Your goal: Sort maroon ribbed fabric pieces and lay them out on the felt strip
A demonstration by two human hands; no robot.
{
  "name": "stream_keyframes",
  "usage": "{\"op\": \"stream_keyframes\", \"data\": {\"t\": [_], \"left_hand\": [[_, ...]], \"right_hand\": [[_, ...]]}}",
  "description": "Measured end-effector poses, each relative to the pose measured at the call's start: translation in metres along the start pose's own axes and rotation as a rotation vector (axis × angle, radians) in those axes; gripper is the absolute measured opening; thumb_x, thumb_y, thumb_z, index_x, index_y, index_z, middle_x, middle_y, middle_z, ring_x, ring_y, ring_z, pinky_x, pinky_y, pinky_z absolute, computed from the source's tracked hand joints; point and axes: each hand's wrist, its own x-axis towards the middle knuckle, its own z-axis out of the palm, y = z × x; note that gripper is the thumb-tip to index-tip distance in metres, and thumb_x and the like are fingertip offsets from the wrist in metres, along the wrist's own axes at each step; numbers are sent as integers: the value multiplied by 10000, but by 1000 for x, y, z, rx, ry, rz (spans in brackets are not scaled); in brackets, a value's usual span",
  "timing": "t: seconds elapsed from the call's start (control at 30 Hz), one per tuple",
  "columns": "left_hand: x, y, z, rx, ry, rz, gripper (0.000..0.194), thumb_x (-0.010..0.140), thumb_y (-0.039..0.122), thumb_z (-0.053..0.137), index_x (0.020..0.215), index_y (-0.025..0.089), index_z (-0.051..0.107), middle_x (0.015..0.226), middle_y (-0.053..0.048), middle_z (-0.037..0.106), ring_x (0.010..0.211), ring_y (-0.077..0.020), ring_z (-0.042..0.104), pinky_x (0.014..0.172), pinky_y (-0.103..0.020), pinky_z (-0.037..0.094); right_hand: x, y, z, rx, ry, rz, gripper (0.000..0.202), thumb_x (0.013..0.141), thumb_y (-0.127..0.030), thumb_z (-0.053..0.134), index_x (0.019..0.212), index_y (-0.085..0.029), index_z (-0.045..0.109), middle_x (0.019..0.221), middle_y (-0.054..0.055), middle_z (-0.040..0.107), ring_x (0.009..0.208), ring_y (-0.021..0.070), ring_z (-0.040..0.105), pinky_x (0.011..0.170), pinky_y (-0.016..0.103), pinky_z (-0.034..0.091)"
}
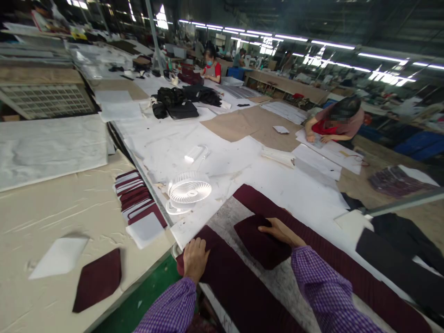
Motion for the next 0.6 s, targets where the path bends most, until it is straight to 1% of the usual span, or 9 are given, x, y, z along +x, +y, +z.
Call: {"op": "stream_keyframes", "data": {"t": [0.1,0.2,0.3,0.37,0.47,0.53,0.6], "left_hand": [[1,-2,4,26,38,16,148,817,251,569,925,154,599,919,-64,625,881,-232,547,828,-395,409],[2,-3,7,32,60,23,116,796,241,591,887,171,601,882,-50,631,842,-226,546,802,-377,404],[2,-4,10,33,81,24,137,785,238,601,904,169,602,906,-56,642,860,-229,549,817,-376,403],[2,-4,12,37,94,23,155,781,231,602,921,167,602,935,-63,649,881,-234,553,836,-380,401],[2,-4,13,46,101,20,140,772,212,599,906,171,601,930,-63,656,878,-241,557,833,-388,401],[3,-4,13,49,98,19,137,767,207,599,899,172,599,924,-66,658,874,-246,558,825,-392,404],[4,-4,13,47,91,17,133,768,212,598,896,175,597,918,-66,659,866,-245,560,819,-391,407]], "right_hand": [[44,-9,-1,-4,-102,-37,280,825,-393,612,928,-136,658,902,46,710,833,193,658,808,373,496],[82,-19,-2,-22,-200,-63,293,855,-400,593,956,-133,654,930,42,708,892,193,658,860,401,490],[114,-27,-1,-62,-295,-69,291,869,-398,587,972,-134,651,949,41,705,936,194,652,879,408,491],[134,-29,1,-110,-336,-53,281,874,-388,588,971,-131,648,950,41,700,928,190,652,865,405,502],[159,-26,9,-221,-326,-3,244,874,-357,596,935,-126,646,943,36,685,898,184,648,844,402,509],[171,-19,15,-306,-273,35,225,874,-344,598,922,-129,642,954,38,673,897,183,637,845,403,503],[175,-11,20,-376,-200,69,226,878,-349,590,943,-137,635,984,47,660,913,184,625,854,406,494]]}}
